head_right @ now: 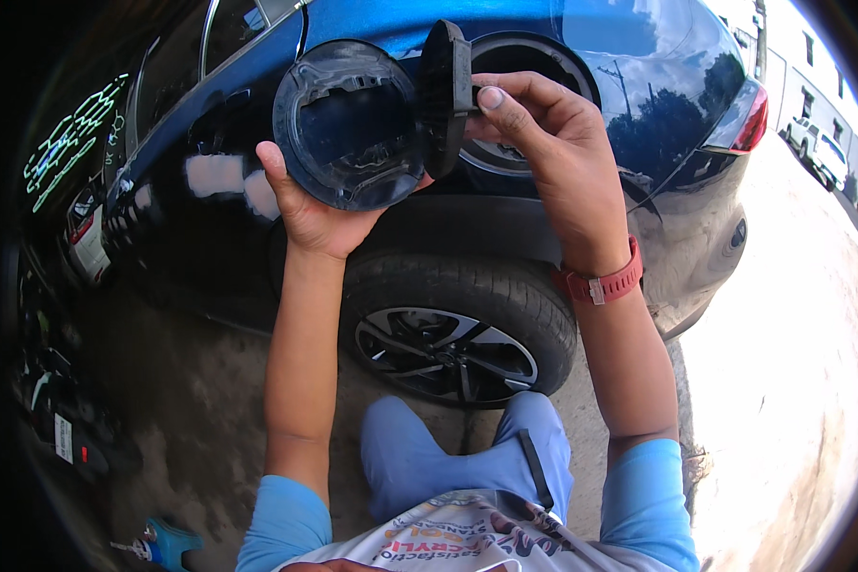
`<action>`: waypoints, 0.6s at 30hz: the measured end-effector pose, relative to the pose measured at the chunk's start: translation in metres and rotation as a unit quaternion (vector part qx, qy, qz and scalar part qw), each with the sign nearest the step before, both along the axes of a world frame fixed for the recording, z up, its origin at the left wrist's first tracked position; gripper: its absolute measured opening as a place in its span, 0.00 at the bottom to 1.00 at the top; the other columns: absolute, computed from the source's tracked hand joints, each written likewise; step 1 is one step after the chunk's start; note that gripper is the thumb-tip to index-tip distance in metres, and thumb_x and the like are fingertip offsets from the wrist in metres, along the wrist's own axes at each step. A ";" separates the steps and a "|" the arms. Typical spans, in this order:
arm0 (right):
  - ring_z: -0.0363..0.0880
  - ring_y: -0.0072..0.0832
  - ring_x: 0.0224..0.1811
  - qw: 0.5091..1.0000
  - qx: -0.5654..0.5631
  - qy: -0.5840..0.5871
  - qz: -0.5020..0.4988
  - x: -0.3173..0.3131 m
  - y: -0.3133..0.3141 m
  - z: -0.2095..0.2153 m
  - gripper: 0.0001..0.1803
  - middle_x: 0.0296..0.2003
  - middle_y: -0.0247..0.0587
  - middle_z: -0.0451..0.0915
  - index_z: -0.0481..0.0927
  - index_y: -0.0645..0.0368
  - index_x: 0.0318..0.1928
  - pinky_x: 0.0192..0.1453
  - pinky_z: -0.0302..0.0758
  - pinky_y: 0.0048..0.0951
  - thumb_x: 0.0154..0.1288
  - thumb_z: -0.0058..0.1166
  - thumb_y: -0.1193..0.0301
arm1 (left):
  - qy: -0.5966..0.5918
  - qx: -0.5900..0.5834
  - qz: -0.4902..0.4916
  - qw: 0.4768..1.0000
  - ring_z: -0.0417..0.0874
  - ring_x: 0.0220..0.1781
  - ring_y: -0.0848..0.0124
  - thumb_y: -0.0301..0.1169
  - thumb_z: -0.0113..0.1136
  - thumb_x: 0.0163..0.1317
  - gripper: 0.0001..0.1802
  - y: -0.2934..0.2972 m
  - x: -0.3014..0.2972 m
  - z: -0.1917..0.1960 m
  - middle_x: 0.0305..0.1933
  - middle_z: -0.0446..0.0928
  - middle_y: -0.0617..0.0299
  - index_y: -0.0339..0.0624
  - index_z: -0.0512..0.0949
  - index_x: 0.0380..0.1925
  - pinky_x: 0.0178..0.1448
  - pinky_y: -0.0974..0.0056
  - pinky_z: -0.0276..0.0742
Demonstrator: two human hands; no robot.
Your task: The person removes a fuel filler door from a car, inspects the internal components, and attempts to reassemble the parts. They manipulate the door and a plastic insert, trying to fit them together before placing the assembly back into the fuel filler opening.
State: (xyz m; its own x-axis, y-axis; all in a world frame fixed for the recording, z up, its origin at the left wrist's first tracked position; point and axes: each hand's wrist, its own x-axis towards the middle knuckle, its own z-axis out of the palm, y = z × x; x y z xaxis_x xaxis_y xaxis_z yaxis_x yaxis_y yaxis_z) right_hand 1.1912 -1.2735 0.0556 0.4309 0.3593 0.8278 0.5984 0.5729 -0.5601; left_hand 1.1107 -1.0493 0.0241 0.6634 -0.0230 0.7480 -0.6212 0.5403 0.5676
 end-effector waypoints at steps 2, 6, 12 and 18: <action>0.87 0.23 0.45 1.000 -0.003 -0.001 0.015 -0.003 -0.002 0.002 0.16 0.43 0.37 0.88 0.85 0.65 0.53 0.58 0.80 0.26 0.76 0.61 0.65 | -0.011 -0.004 -0.015 1.000 0.80 0.68 0.51 0.78 0.59 0.54 0.59 0.001 0.001 -0.002 0.71 0.72 0.52 0.50 0.61 0.76 0.63 0.28 0.80; 0.88 0.24 0.45 1.000 0.003 -0.001 0.016 -0.001 -0.001 0.001 0.16 0.43 0.39 0.88 0.85 0.65 0.53 0.58 0.81 0.27 0.76 0.61 0.65 | -0.009 0.004 -0.007 1.000 0.78 0.69 0.51 0.77 0.61 0.53 0.60 -0.001 0.001 -0.004 0.72 0.71 0.51 0.50 0.59 0.76 0.64 0.27 0.79; 0.88 0.25 0.45 1.000 0.001 -0.003 0.016 -0.001 -0.002 0.002 0.15 0.43 0.39 0.88 0.85 0.65 0.53 0.57 0.81 0.26 0.75 0.61 0.66 | -0.006 0.008 0.006 1.000 0.78 0.70 0.52 0.77 0.62 0.52 0.60 -0.002 0.001 -0.003 0.72 0.71 0.52 0.50 0.59 0.76 0.64 0.28 0.79; 0.88 0.24 0.45 1.000 0.002 -0.005 0.005 -0.002 -0.002 0.001 0.15 0.42 0.39 0.88 0.85 0.65 0.52 0.57 0.82 0.26 0.75 0.61 0.66 | -0.002 0.020 0.015 1.000 0.81 0.67 0.54 0.75 0.61 0.55 0.57 -0.004 0.001 -0.003 0.70 0.74 0.53 0.50 0.63 0.75 0.65 0.33 0.81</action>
State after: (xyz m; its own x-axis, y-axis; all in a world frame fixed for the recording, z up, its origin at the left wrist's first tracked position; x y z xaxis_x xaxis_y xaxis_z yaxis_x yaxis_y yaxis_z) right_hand 1.1892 -1.2752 0.0569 0.4184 0.3594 0.8342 0.5989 0.5813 -0.5508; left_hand 1.1112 -1.0531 0.0209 0.6613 -0.0333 0.7494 -0.6390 0.4983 0.5860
